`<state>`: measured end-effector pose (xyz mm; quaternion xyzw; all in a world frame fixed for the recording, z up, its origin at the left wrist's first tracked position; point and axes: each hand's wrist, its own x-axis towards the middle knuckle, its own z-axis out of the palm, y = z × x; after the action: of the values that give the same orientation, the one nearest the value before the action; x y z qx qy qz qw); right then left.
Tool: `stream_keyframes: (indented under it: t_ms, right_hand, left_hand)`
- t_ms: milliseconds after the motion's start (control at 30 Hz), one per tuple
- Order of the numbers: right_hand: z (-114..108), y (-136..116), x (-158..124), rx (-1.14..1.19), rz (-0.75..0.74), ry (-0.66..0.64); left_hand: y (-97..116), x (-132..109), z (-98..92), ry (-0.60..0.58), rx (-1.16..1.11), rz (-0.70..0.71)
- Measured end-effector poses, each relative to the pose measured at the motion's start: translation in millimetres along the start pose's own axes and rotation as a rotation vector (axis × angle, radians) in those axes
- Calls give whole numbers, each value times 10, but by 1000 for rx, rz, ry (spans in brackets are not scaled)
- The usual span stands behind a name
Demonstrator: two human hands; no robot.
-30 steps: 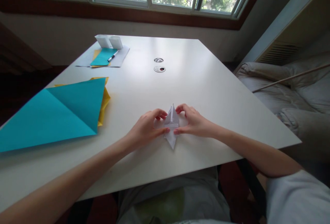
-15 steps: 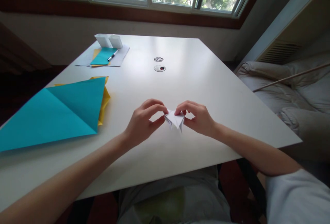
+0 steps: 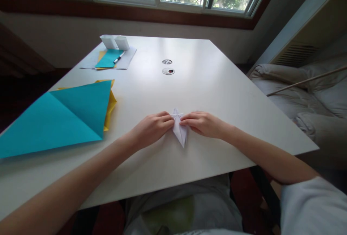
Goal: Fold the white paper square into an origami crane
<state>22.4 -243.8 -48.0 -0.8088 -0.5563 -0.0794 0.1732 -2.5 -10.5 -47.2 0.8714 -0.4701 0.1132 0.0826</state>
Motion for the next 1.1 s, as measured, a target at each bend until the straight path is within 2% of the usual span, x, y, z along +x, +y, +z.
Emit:
stream_keyframes:
  t_ms: [367, 767, 1100]
  right_hand:
    - [-91, 16, 8, 293, 96, -39]
    - [-80, 44, -6, 271, 66, -32]
    - [-103, 6, 3, 233, 57, -61]
  left_hand:
    - [-49, -15, -48, 43, -278, -49]
    - [-62, -27, -89, -19, -259, -28]
    - [-64, -16, -64, -3, -181, 15]
